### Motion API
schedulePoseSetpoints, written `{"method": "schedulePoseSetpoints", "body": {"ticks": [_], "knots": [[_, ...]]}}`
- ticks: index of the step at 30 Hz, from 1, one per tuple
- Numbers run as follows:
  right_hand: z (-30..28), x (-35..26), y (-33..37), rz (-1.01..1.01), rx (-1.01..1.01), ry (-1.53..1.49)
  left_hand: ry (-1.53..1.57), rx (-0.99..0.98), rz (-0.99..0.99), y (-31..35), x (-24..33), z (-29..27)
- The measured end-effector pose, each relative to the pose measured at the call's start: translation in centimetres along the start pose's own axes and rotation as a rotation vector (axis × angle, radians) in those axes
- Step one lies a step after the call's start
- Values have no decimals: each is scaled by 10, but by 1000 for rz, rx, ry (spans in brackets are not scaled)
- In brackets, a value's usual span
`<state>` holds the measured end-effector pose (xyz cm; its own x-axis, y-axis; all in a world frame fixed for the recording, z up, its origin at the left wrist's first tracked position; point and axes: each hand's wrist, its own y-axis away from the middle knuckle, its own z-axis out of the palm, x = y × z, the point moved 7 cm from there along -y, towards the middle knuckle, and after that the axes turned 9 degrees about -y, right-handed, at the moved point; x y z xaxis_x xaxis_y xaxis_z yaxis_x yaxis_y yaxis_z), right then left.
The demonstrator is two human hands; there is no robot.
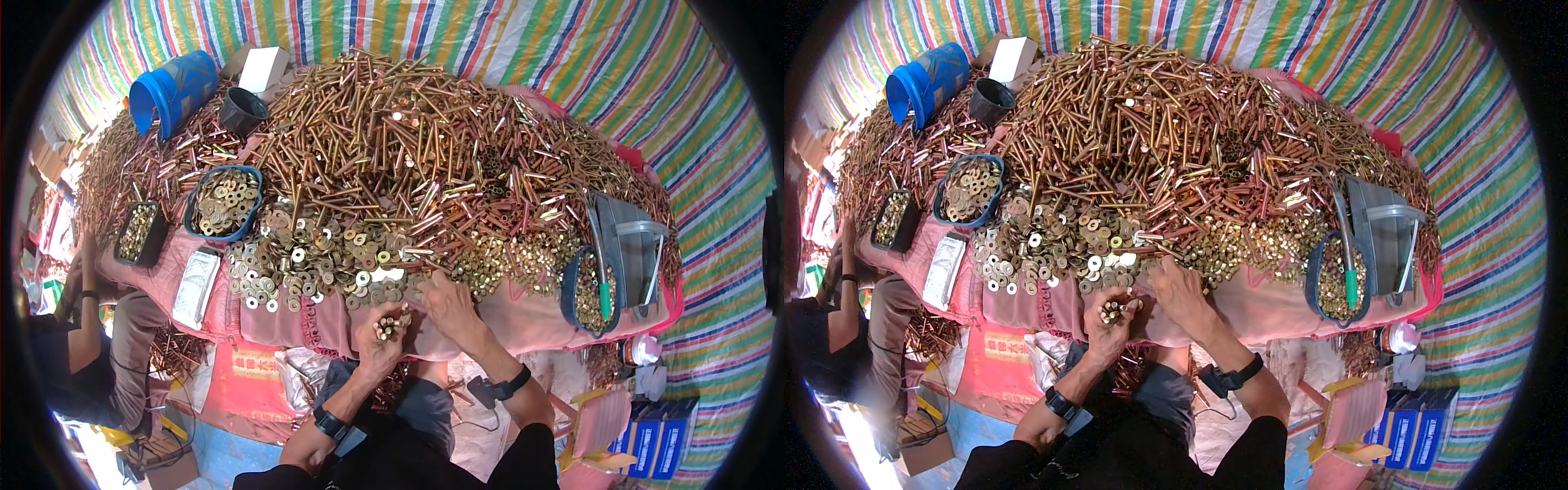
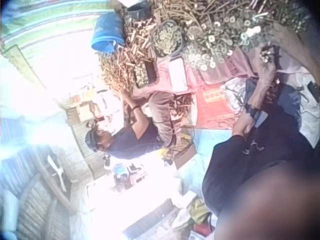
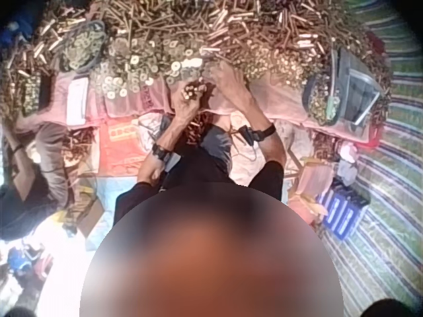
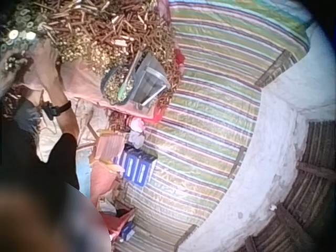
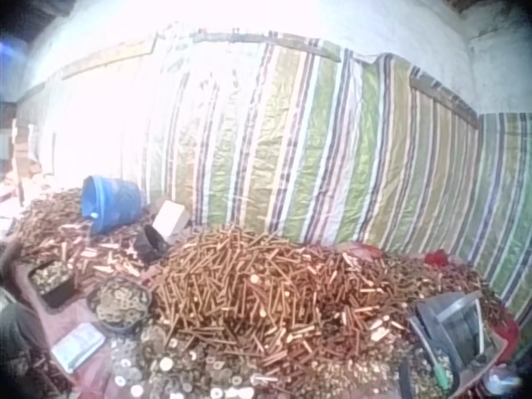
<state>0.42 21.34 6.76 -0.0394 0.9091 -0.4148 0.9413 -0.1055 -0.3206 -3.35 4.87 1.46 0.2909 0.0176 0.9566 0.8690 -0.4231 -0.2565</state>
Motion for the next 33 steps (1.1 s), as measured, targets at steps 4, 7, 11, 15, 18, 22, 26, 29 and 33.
{"method": "schedulePoseSetpoints", "body": {"ticks": [4, 7, 11, 15, 18, 22, 26, 29, 33], "knots": [[-10, 12, -4, 243, 46, -509, -5, 8, 15, -1, 3, -1], [-7, 12, 10, 567, -10, -1034, 32, 1, 10, -2, 5, 2], [-23, -15, 6, 373, -32, -906, 60, -34, 2, -1, 3, 4], [-39, -35, -2, 85, 0, -542, 148, -50, -33, 1, -4, 7], [-41, -37, -4, 26, 58, -624, 105, -32, -4, 2, -7, 6], [-41, -38, 0, 14, 124, -762, 58, -32, -3, 2, -11, 7], [-41, -44, 2, 13, 145, -683, 83, -48, -32, 1, -13, 7], [-47, -53, 0, -61, 171, -576, 98, -66, -39, 0, -12, 7], [-47, -49, 1, 110, 112, -601, 188, -120, -90, -1, -12, 7]]}}
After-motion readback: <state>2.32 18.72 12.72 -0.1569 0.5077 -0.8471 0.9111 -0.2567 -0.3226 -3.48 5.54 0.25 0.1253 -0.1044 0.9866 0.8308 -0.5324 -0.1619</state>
